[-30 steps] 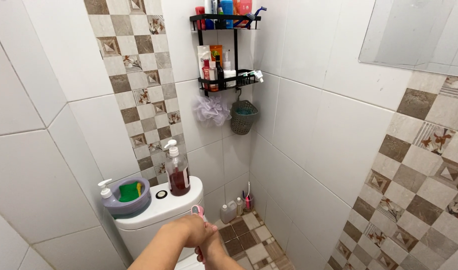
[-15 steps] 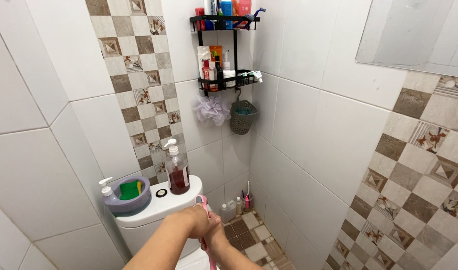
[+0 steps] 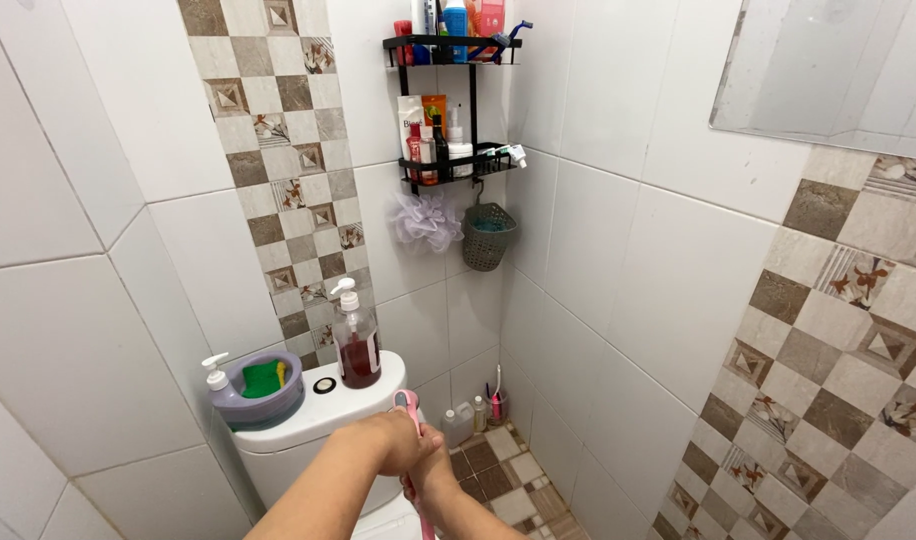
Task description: Cleaning the bathroom floor and walls using a scrubbing brush and water from a bidet sprayer.
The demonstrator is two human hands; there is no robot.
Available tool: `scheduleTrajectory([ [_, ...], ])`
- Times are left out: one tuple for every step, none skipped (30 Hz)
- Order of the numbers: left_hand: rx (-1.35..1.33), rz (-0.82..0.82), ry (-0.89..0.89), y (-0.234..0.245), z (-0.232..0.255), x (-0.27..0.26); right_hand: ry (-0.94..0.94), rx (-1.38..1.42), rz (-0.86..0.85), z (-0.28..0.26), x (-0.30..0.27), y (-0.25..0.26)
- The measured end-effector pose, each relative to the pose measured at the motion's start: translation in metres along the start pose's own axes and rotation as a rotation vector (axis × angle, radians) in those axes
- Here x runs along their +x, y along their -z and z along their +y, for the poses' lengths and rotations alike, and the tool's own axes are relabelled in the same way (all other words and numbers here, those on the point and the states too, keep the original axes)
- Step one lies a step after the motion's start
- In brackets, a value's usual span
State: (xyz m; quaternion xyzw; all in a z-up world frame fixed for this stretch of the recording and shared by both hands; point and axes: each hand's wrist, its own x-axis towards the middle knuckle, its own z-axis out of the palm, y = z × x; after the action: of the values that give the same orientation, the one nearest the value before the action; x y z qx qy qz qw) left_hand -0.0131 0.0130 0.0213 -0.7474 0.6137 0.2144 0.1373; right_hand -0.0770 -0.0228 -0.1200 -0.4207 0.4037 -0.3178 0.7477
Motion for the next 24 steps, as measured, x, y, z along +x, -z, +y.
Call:
scheduleTrajectory([
  [0.000, 0.000, 0.002, 0.000, -0.001, 0.000, 0.019, 0.012, 0.006, -0.004, -0.007, -0.002],
  [0.001, 0.001, 0.003, 0.001, -0.001, -0.001, 0.019, 0.013, 0.005, -0.004, -0.008, -0.004],
  [0.001, 0.000, 0.004, 0.000, -0.001, -0.001, 0.017, 0.010, 0.007, -0.005, -0.010, -0.003],
  [0.001, 0.000, 0.005, 0.000, 0.000, -0.001, 0.015, 0.008, 0.009, -0.005, -0.011, -0.003],
  [0.001, -0.001, 0.004, -0.001, 0.002, 0.000, 0.014, 0.008, 0.010, -0.003, -0.009, -0.001],
  [0.000, -0.002, 0.003, -0.001, 0.003, 0.000, 0.007, -0.009, 0.013, -0.001, -0.007, 0.000],
  [0.000, -0.003, 0.004, -0.002, 0.003, 0.000, -0.001, -0.025, 0.015, 0.002, -0.005, 0.001],
  [0.000, -0.004, 0.004, -0.002, 0.003, -0.001, -0.002, -0.024, 0.016, 0.002, -0.004, 0.002],
  [0.000, -0.004, 0.004, -0.002, 0.003, -0.001, 0.006, -0.038, 0.010, 0.002, -0.003, 0.004],
  [-0.001, -0.004, 0.005, -0.002, 0.004, -0.002, 0.013, -0.053, 0.004, 0.002, -0.002, 0.005],
  [0.000, -0.004, 0.003, -0.001, 0.005, -0.004, 0.014, -0.052, 0.006, 0.002, -0.003, 0.006],
  [0.001, -0.003, 0.002, -0.001, 0.007, -0.006, 0.046, -0.012, 0.009, 0.001, -0.004, 0.006],
  [0.001, -0.003, 0.000, 0.001, 0.008, -0.007, 0.079, 0.029, 0.014, 0.000, -0.005, 0.007],
  [0.003, -0.002, -0.004, 0.003, 0.012, -0.011, 0.081, 0.029, 0.017, -0.001, -0.005, 0.009],
  [-0.035, -0.012, 0.024, 0.005, 0.015, -0.014, 0.077, -0.027, 0.030, -0.001, -0.004, 0.010],
  [-0.074, -0.021, 0.051, 0.006, 0.018, -0.018, 0.073, -0.084, 0.044, -0.002, -0.004, 0.012],
  [-0.072, -0.022, 0.048, 0.004, 0.018, -0.013, 0.075, -0.083, 0.047, -0.001, -0.002, 0.013],
  [-0.053, -0.016, 0.028, 0.002, 0.017, -0.007, 0.117, -0.075, 0.059, 0.000, -0.001, 0.014],
  [-0.035, -0.010, 0.009, 0.000, 0.017, -0.002, 0.160, -0.067, 0.070, 0.001, 0.002, 0.016],
  [-0.033, -0.010, 0.007, 0.001, 0.019, -0.004, 0.161, -0.066, 0.073, -0.002, 0.001, 0.016],
  [-0.031, -0.009, 0.008, 0.002, 0.021, -0.008, 0.148, -0.102, 0.106, -0.005, -0.001, 0.015],
  [-0.028, -0.009, 0.009, 0.002, 0.023, -0.011, 0.136, -0.137, 0.138, -0.008, -0.003, 0.015],
  [-0.026, -0.009, 0.006, 0.004, 0.025, -0.012, 0.136, -0.136, 0.141, -0.010, -0.006, 0.015],
  [-0.044, -0.007, 0.017, 0.005, 0.027, -0.014, 0.148, -0.115, 0.136, -0.013, -0.010, 0.015],
])
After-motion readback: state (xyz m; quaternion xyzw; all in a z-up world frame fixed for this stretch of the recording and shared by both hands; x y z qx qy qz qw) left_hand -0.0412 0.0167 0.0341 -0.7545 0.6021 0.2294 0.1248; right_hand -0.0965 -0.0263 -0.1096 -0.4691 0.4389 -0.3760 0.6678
